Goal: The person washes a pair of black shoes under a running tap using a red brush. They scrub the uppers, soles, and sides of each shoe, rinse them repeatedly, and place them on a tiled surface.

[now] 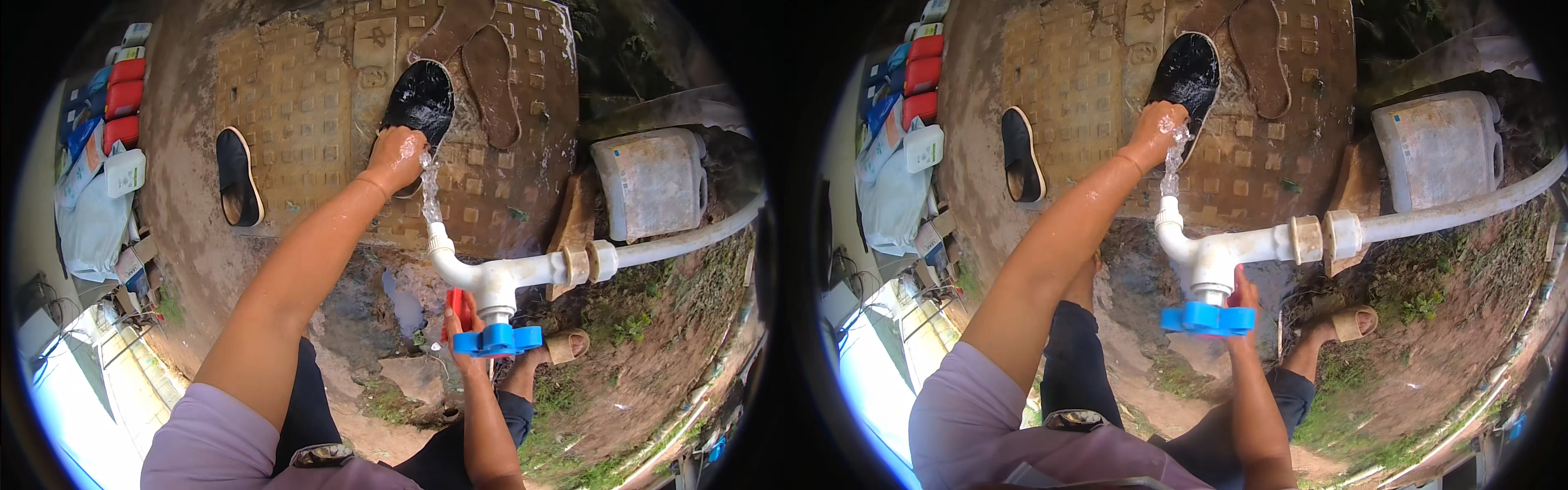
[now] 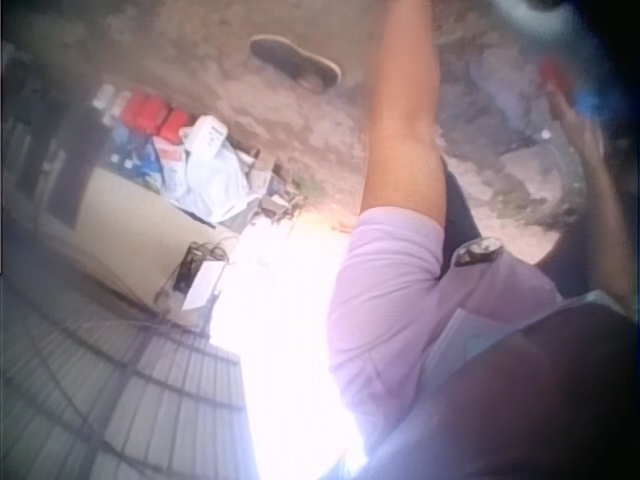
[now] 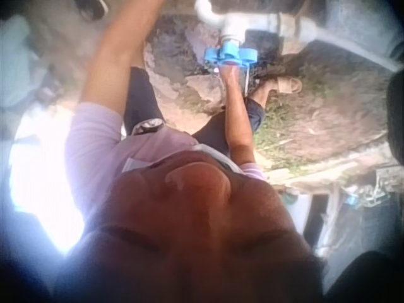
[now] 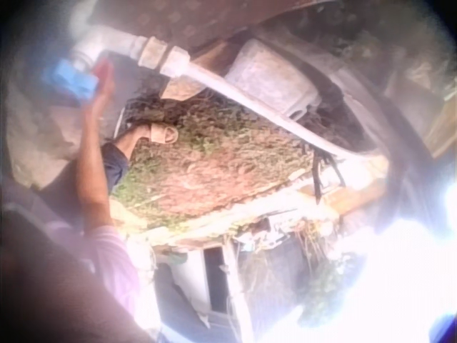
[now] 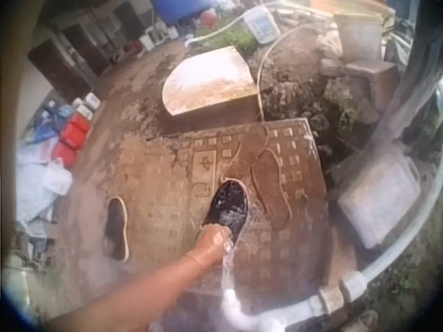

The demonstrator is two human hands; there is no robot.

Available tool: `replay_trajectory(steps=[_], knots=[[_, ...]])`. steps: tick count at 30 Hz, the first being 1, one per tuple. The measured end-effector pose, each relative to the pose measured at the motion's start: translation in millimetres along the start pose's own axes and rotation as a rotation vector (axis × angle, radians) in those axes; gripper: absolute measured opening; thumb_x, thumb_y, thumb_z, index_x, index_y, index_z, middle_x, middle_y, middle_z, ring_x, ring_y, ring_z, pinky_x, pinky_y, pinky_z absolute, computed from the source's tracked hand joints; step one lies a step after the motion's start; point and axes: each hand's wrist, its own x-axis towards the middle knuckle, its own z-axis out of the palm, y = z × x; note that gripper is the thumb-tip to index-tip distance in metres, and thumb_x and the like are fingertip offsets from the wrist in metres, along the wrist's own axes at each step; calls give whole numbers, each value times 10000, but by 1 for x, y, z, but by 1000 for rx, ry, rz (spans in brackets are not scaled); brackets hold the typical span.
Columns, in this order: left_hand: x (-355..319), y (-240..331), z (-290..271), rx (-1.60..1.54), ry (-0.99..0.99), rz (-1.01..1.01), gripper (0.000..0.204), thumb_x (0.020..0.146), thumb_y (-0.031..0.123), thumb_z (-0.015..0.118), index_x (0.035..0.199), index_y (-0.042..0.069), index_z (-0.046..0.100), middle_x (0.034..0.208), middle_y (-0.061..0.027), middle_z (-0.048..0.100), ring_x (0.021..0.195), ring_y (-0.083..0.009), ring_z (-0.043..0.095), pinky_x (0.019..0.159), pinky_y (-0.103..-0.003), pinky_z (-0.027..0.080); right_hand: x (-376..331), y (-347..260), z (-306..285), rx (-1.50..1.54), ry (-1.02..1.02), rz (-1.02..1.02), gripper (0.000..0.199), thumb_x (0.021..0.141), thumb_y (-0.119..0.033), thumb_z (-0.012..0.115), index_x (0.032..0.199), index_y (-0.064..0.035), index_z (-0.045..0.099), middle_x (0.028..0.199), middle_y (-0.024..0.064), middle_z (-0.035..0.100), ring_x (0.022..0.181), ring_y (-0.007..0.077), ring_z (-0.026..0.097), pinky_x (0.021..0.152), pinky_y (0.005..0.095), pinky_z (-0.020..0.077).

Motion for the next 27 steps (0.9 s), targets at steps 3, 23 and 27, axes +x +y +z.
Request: replay_trajectory(steps=[3, 23, 27], knots=[[-15, 14, -4, -697, 120, -164, 131, 847, 57, 611, 972, 22, 626, 918, -140, 643, 896, -308, 654, 759, -396, 527, 1, -5, -3, 110, -22, 165, 603, 840, -111, 663, 1421, -68, 508, 1068, 125, 602, 949, 222, 591, 833, 340, 484], [19, 30, -4, -2240, 53, -897, 559, 920, 519, 570, 1293, 106, 522, 1292, -110, 580, 1196, -295, 532, 1057, -438, 374, 10, -39, -15, 623, -7, 299, 481, 981, -233, 606, 1394, -14, 491, 1220, 74, 640, 820, 87, 583, 640, 236, 485], [35, 31, 7, -2270, 168, -791, 482, 954, 451, 535, 1264, 82, 549, 1232, -126, 617, 1107, -301, 592, 977, -421, 457, 11, -37, -17, 702, -53, 324, 477, 985, -252, 601, 1389, -18, 497, 1180, 67, 649, 859, 82, 596, 679, 238, 487]])
